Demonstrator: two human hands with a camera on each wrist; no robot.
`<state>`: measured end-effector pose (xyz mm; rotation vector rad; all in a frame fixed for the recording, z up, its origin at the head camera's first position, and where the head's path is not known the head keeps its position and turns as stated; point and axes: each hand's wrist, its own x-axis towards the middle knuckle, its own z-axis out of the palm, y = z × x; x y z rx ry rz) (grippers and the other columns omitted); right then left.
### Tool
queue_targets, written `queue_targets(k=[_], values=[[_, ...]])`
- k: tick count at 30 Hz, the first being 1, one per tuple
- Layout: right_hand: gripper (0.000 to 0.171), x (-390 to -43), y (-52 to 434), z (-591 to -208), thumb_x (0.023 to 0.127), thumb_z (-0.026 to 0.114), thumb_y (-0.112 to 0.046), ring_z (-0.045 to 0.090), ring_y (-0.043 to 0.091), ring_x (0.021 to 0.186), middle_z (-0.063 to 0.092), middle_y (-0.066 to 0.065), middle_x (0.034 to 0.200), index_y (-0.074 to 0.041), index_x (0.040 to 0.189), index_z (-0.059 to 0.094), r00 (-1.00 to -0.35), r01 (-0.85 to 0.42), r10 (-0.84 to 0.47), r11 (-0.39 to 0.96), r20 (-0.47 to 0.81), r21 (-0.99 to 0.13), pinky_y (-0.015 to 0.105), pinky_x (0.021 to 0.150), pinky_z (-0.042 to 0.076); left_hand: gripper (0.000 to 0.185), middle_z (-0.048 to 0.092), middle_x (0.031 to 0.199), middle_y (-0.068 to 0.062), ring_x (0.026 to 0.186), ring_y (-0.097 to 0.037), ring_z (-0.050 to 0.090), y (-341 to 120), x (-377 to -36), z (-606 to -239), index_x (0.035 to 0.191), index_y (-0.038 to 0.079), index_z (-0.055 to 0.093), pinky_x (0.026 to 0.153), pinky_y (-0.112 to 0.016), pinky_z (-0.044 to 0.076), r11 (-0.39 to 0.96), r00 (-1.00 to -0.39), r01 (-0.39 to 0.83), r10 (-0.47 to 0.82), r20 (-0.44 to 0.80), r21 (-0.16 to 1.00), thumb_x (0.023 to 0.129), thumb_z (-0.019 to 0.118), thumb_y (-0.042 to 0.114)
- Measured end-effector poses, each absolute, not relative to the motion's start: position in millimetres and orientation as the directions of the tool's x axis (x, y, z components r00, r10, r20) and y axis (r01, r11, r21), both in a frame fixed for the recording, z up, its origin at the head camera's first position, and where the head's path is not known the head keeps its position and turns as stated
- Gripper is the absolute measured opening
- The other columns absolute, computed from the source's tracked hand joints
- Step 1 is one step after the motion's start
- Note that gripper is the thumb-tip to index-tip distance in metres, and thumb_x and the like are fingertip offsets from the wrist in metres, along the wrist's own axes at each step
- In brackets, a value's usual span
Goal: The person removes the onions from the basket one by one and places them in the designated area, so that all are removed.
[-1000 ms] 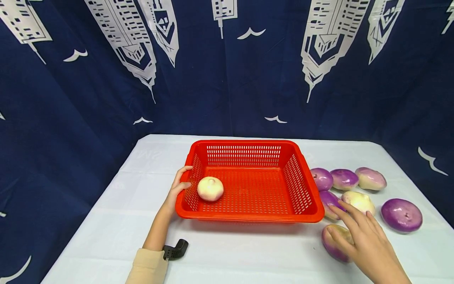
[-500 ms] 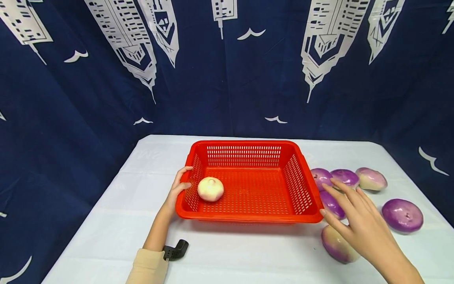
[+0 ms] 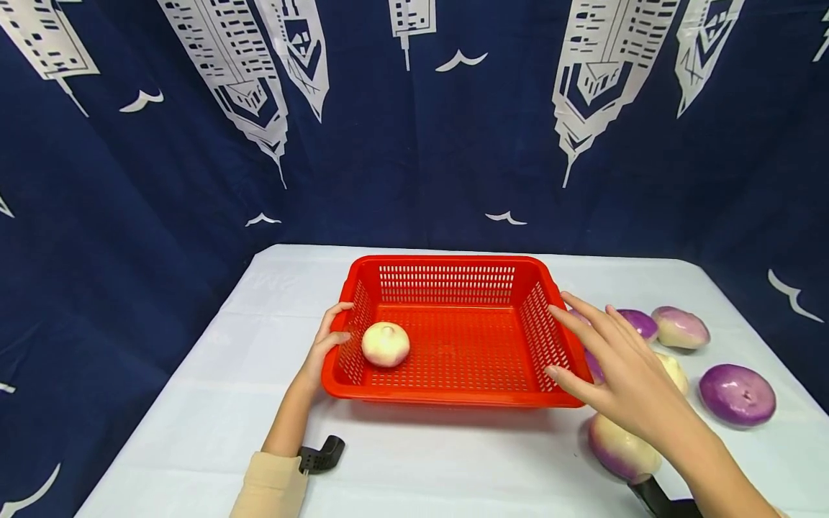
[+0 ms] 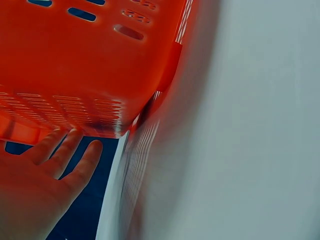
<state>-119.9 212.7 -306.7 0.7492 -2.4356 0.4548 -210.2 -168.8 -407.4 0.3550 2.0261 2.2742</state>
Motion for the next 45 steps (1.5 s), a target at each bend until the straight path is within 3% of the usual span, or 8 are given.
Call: queue_targets(k=[9,23,45], values=[[0.075,-136,192,-294,0.072,0.071,-0.031,0.039,0.028,0.125,0.035,0.006,0.143,-0.020,0.138,0.038,-0.712,-0.609,-0.441,0.775,0.546,-0.169,0.035,0.114,0.012,0.054,0.025,0.136,-0.011,0.117,-0.025,0.031,-171,-208,-407,0.132,0.008,0.024,0.089,-0.026,0.037,-0.121,-0.970,0.097,0.210,0.121,0.988,0.079,0.031,0.003],[0.070,-163,158,-280,0.074,0.069,-0.034,0.036,0.028,0.128,0.032,0.007,0.145,-0.016,0.136,0.041,-0.669,-0.684,-0.528,0.712,0.523,-0.157,0.053,0.107,0.018,0.052,0.025,0.134,-0.011,0.118,-0.029,0.030,-170,-209,-406,0.130,0.011,0.027,0.090,-0.029,0.037,-0.145,-0.966,0.101,0.221,0.131,0.984,0.078,0.030,0.002],[0.065,-212,108,-276,0.079,0.063,-0.044,0.032,0.023,0.132,0.030,0.003,0.147,-0.022,0.136,0.040,-0.645,-0.732,-0.676,0.681,0.356,-0.033,0.053,0.109,0.015,0.054,0.024,0.135,-0.012,0.119,-0.029,0.029,-169,-210,-407,0.131,0.007,0.025,0.092,-0.031,0.034,-0.133,-0.968,0.106,0.212,0.133,0.985,0.078,0.031,0.002]])
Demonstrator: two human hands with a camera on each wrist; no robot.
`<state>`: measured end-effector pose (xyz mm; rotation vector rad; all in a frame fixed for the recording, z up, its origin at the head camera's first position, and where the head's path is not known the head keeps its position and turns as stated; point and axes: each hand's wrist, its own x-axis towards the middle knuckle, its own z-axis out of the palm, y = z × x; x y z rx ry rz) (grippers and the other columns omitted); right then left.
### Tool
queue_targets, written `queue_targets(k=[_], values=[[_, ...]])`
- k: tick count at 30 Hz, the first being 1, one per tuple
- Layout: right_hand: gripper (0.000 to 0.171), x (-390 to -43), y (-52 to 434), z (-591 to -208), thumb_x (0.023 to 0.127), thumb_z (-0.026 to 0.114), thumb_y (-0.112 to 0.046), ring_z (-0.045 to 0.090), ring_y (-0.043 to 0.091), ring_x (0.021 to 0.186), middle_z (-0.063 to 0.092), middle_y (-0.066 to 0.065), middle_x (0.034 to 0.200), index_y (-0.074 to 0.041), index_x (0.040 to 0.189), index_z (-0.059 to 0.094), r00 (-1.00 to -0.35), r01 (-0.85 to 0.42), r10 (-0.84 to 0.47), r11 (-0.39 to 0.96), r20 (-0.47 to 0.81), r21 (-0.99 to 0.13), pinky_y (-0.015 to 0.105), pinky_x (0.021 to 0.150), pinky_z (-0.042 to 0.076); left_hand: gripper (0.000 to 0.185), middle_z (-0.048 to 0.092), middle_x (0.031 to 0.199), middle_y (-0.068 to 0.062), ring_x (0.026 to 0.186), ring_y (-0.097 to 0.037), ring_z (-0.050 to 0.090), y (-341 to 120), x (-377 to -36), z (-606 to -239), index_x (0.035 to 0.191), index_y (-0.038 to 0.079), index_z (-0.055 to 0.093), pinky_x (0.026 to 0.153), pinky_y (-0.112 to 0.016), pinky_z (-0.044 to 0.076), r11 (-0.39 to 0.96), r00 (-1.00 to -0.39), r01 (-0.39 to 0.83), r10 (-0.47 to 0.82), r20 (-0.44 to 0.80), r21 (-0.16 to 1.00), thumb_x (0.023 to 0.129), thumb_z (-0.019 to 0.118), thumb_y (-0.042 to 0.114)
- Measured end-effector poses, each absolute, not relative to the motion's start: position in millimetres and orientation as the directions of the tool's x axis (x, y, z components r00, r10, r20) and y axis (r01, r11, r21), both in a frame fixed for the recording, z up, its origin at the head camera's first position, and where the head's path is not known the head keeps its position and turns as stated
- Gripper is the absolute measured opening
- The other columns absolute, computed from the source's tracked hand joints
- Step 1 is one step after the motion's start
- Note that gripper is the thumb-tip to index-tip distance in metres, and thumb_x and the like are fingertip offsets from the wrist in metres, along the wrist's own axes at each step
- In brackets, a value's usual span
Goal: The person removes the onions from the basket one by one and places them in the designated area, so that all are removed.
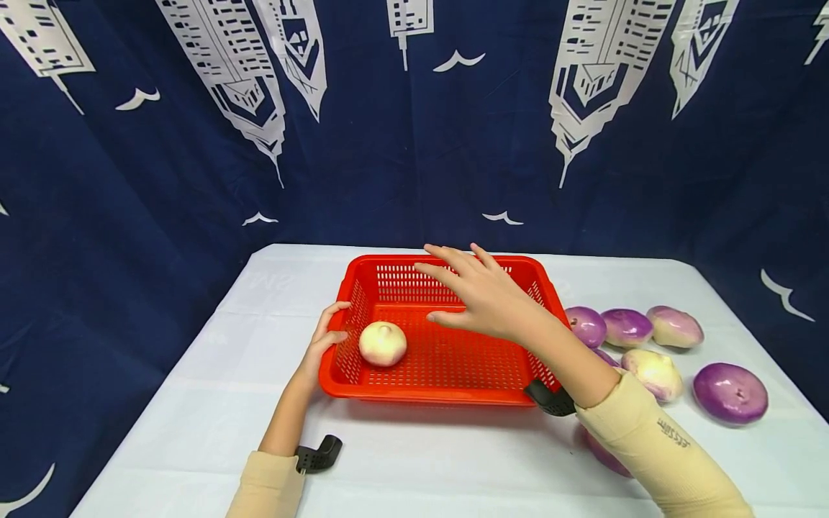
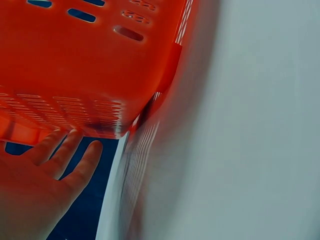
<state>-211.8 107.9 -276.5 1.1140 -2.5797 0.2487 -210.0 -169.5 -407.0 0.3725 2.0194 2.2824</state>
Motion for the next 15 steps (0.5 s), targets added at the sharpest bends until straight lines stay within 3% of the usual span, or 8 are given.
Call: queue_targets(k=[7,15], values=[[0.070,-224,87,-280,0.079,0.061,-0.048,0.036,0.023,0.131,0.031,0.003,0.146,-0.023,0.139,0.036,-0.625,-0.764,-0.734,0.645,0.267,-0.017,0.053,0.109,0.017,0.053,0.024,0.136,-0.012,0.119,-0.029,0.029,-169,-209,-406,0.130,0.008,0.026,0.093,-0.033,0.034,-0.134,-0.969,0.098,0.212,0.125,0.986,0.078,0.031,0.003],[0.075,-238,67,-287,0.078,0.059,-0.054,0.029,0.021,0.134,0.029,0.001,0.147,-0.024,0.141,0.031,-0.637,-0.771,-0.760,0.633,0.132,-0.073,0.051,0.110,0.016,0.053,0.025,0.135,-0.012,0.118,-0.028,0.030,-169,-209,-406,0.130,0.007,0.025,0.094,-0.031,0.034,-0.139,-0.966,0.112,0.217,0.141,0.984,0.078,0.031,0.002]])
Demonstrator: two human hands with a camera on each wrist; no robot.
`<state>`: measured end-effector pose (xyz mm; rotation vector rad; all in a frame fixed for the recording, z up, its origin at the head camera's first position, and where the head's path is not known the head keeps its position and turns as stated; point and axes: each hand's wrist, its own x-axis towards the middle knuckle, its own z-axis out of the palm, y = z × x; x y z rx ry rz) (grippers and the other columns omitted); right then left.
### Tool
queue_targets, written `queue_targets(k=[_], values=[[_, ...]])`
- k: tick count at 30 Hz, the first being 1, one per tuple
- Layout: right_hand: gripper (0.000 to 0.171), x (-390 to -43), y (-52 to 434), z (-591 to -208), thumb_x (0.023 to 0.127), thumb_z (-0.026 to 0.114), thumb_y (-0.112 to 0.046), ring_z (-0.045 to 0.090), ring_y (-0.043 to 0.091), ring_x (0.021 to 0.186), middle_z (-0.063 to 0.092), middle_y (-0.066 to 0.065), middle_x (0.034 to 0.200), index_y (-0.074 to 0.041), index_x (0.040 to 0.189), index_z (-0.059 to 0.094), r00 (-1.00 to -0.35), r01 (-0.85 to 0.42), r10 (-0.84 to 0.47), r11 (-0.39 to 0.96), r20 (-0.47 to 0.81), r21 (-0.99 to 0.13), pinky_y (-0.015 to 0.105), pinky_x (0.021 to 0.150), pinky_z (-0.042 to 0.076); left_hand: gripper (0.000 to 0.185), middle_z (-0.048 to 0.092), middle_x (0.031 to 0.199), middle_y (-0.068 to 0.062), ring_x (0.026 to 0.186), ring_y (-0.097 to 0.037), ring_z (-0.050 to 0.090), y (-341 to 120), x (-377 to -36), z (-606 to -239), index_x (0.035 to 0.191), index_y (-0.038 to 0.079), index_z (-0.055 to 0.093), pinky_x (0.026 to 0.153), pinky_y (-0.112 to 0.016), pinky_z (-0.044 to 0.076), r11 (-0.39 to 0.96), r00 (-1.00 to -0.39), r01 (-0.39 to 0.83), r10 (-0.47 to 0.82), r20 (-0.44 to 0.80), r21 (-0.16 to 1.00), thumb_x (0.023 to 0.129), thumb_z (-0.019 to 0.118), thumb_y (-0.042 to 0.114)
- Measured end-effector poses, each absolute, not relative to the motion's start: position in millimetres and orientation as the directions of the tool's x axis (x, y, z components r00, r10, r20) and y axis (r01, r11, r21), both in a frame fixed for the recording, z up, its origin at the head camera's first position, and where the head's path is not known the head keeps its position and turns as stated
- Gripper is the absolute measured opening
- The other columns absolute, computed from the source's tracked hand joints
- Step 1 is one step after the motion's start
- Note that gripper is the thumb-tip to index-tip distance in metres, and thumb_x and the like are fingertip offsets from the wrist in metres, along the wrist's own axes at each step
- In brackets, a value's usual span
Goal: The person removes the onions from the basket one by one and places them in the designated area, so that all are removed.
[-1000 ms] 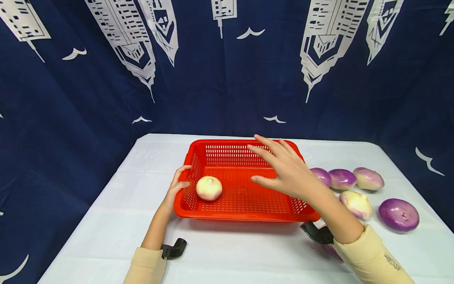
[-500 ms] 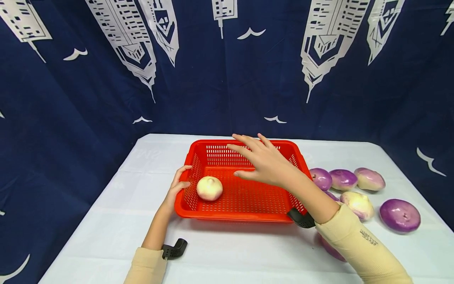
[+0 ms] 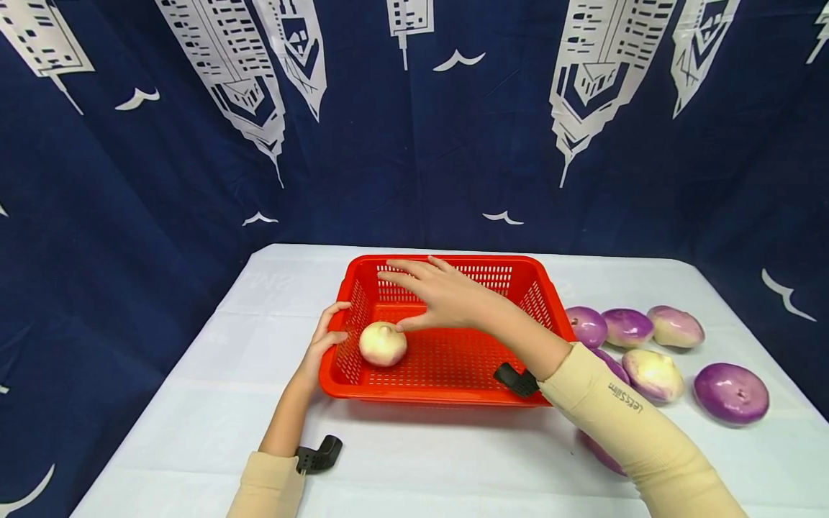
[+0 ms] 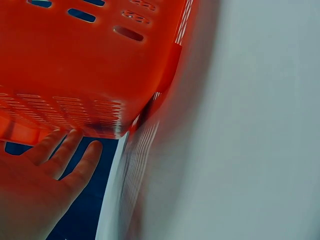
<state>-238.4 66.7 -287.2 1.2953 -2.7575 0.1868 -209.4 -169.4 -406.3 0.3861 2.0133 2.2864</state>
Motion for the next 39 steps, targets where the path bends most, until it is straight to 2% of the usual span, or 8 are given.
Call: queue_targets(k=[7,14,20,26,30,39], values=[[0.069,-253,52,-306,0.079,0.057,-0.052,0.031,0.021,0.133,0.032,0.003,0.146,-0.023,0.139,0.036,-0.607,-0.795,-0.790,0.604,0.091,-0.052,0.049,0.107,0.024,0.054,0.026,0.135,-0.011,0.119,-0.028,0.030,-169,-211,-407,0.132,0.006,0.024,0.093,-0.032,0.034,-0.117,-0.970,0.110,0.206,0.133,0.987,0.078,0.031,0.002],[0.071,-260,45,-329,0.079,0.059,-0.051,0.030,0.020,0.134,0.030,0.003,0.146,-0.023,0.139,0.035,-0.603,-0.794,-0.798,0.600,-0.008,-0.101,0.046,0.106,0.028,0.053,0.025,0.135,-0.012,0.119,-0.029,0.030,-168,-209,-408,0.131,0.006,0.025,0.092,-0.032,0.035,-0.129,-0.969,0.107,0.207,0.132,0.986,0.078,0.030,0.002],[0.072,-262,37,-335,0.079,0.061,-0.048,0.031,0.020,0.134,0.029,0.004,0.147,-0.021,0.140,0.033,-0.562,-0.818,-0.826,0.563,-0.044,-0.120,0.041,0.104,0.033,0.056,0.024,0.137,-0.015,0.121,-0.031,0.030,-170,-210,-407,0.133,0.005,0.021,0.093,-0.034,0.035,-0.124,-0.967,0.106,0.218,0.132,0.987,0.077,0.029,0.003],[0.073,-266,31,-341,0.079,0.060,-0.049,0.034,0.021,0.132,0.025,0.002,0.148,-0.025,0.141,0.030,-0.567,-0.809,-0.821,0.571,-0.067,-0.139,0.040,0.102,0.036,0.054,0.028,0.134,-0.008,0.119,-0.028,0.032,-170,-211,-407,0.132,0.008,0.024,0.093,-0.033,0.036,-0.119,-0.968,0.106,0.216,0.130,0.987,0.078,0.030,0.003],[0.073,-268,26,-343,0.079,0.061,-0.049,0.032,0.021,0.133,0.023,0.002,0.149,-0.026,0.141,0.029,-0.575,-0.795,-0.812,0.584,-0.100,-0.166,0.042,0.099,0.039,0.052,0.029,0.134,-0.009,0.118,-0.025,0.034,-170,-210,-406,0.130,0.010,0.027,0.092,-0.031,0.036,-0.120,-0.967,0.114,0.212,0.138,0.986,0.078,0.031,0.003],[0.071,-266,23,-349,0.079,0.061,-0.047,0.027,0.021,0.136,0.021,0.000,0.150,-0.028,0.141,0.031,-0.569,-0.781,-0.805,0.593,-0.169,-0.196,0.042,0.099,0.038,0.056,0.027,0.136,-0.010,0.118,-0.022,0.034,-171,-210,-407,0.133,0.006,0.022,0.091,-0.029,0.037,-0.107,-0.965,0.120,0.221,0.141,0.987,0.078,0.031,0.003]])
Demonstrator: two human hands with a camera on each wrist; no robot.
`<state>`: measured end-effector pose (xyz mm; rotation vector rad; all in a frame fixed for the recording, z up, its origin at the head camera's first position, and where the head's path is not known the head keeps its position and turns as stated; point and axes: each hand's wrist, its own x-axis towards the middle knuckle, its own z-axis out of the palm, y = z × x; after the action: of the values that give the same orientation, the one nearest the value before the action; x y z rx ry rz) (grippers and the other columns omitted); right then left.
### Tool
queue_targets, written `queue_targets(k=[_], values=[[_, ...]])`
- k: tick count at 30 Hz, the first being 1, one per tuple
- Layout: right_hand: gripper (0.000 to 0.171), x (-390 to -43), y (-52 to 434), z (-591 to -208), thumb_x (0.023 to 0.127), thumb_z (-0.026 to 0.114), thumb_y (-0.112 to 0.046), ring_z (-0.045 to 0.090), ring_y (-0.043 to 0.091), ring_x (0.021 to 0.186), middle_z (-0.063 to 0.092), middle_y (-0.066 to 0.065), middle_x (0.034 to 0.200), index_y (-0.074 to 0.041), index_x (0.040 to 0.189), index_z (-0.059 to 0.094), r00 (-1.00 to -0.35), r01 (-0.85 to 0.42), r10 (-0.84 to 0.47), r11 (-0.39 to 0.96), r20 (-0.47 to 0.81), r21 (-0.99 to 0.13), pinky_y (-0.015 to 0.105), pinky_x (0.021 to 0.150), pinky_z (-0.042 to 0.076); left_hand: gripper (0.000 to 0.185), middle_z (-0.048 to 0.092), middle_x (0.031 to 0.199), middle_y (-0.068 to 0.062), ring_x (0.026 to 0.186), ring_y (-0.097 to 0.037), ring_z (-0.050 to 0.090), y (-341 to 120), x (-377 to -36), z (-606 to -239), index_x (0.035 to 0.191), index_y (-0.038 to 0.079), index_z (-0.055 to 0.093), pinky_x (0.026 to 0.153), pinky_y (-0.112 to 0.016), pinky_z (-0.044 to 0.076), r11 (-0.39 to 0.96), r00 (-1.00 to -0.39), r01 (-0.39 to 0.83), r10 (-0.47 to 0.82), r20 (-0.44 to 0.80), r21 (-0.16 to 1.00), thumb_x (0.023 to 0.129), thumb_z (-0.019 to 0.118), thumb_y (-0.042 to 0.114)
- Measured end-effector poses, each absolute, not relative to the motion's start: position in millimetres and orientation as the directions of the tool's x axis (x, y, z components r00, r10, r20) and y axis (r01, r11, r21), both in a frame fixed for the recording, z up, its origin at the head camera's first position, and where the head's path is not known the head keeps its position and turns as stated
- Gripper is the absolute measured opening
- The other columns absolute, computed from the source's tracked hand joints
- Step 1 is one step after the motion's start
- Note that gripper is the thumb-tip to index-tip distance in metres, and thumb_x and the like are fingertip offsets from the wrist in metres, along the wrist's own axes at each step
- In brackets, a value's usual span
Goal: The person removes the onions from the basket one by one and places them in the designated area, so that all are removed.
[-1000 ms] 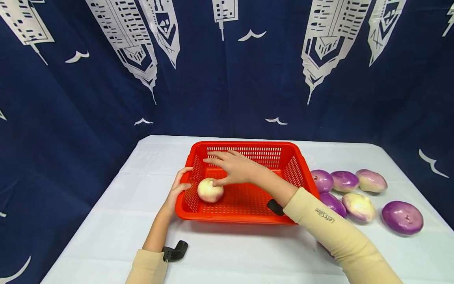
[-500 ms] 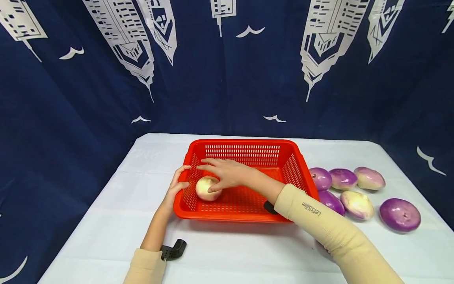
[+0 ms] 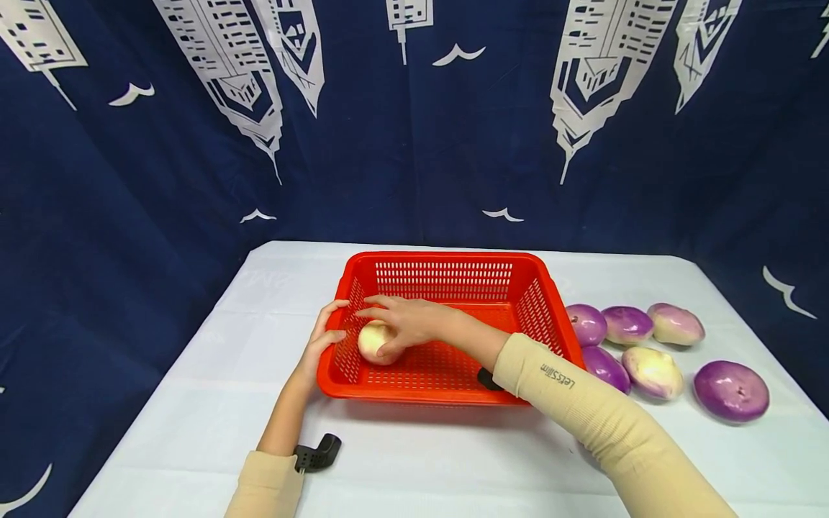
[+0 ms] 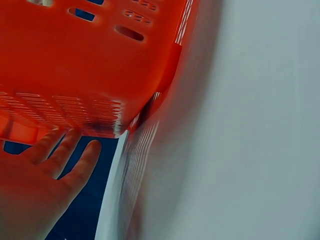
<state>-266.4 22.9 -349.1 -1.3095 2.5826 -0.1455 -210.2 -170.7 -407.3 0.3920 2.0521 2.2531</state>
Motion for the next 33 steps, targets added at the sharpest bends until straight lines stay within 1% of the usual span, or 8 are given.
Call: queue_targets(k=[7,12,16,21,24,28,33], values=[[0.065,-265.0,23.1,-350.8,0.081,0.060,-0.043,0.025,0.021,0.136,0.022,0.001,0.150,-0.029,0.139,0.033,-0.530,-0.813,-0.828,0.558,-0.186,-0.165,0.038,0.098,0.040,0.055,0.026,0.136,-0.012,0.114,-0.019,0.037,-170.1,-210.0,-406.4,0.132,0.008,0.023,0.090,-0.031,0.038,-0.108,-0.967,0.107,0.219,0.128,0.988,0.078,0.031,0.004],[0.065,-264.7,22.9,-352.1,0.081,0.061,-0.043,0.028,0.021,0.135,0.023,0.002,0.149,-0.031,0.139,0.034,-0.523,-0.825,-0.831,0.550,-0.191,-0.130,0.038,0.097,0.041,0.055,0.025,0.136,-0.012,0.114,-0.021,0.037,-170.4,-209.9,-405.7,0.132,0.008,0.024,0.090,-0.032,0.038,-0.121,-0.966,0.112,0.218,0.136,0.986,0.078,0.032,0.004],[0.065,-264.2,21.9,-353.1,0.081,0.061,-0.042,0.027,0.023,0.135,0.022,0.002,0.149,-0.032,0.139,0.033,-0.518,-0.827,-0.827,0.550,-0.219,-0.116,0.043,0.097,0.040,0.053,0.024,0.136,-0.012,0.114,-0.023,0.037,-170.4,-209.6,-405.6,0.131,0.010,0.025,0.088,-0.029,0.040,-0.133,-0.965,0.115,0.221,0.143,0.984,0.078,0.032,0.004],[0.066,-263.5,21.2,-354.0,0.082,0.062,-0.037,0.021,0.025,0.138,0.021,0.000,0.151,-0.034,0.140,0.031,-0.514,-0.821,-0.810,0.560,-0.281,-0.111,0.051,0.097,0.037,0.054,0.025,0.136,-0.014,0.116,-0.026,0.036,-170.3,-209.8,-406.1,0.132,0.006,0.022,0.088,-0.027,0.040,-0.146,-0.962,0.118,0.227,0.150,0.982,0.079,0.031,0.003],[0.066,-263.6,21.1,-354.7,0.082,0.062,-0.035,0.019,0.023,0.139,0.023,-0.003,0.150,-0.034,0.140,0.030,-0.514,-0.821,-0.803,0.562,-0.301,-0.097,0.051,0.097,0.037,0.055,0.025,0.135,-0.015,0.116,-0.028,0.035,-170.5,-210.3,-406.7,0.133,0.005,0.022,0.087,-0.026,0.040,-0.147,-0.964,0.115,0.223,0.147,0.982,0.078,0.031,0.003],[0.065,-263.6,20.9,-355.8,0.082,0.063,-0.033,0.026,0.022,0.136,0.028,-0.004,0.148,-0.034,0.139,0.032,-0.512,-0.829,-0.809,0.553,-0.290,-0.079,0.048,0.094,0.041,0.055,0.024,0.136,-0.016,0.119,-0.032,0.032,-170.9,-210.3,-407.0,0.133,0.006,0.021,0.087,-0.025,0.041,-0.150,-0.964,0.108,0.227,0.140,0.983,0.079,0.030,0.003],[0.062,-264.5,20.5,-356.6,0.081,0.064,-0.031,0.036,0.021,0.129,0.035,-0.005,0.142,-0.034,0.137,0.037,-0.502,-0.839,-0.824,0.538,-0.264,-0.082,0.044,0.092,0.043,0.055,0.023,0.136,-0.017,0.121,-0.034,0.029,-171.1,-209.4,-406.0,0.133,0.007,0.021,0.087,-0.026,0.041,-0.161,-0.962,0.100,0.234,0.137,0.982,0.079,0.029,0.002]])
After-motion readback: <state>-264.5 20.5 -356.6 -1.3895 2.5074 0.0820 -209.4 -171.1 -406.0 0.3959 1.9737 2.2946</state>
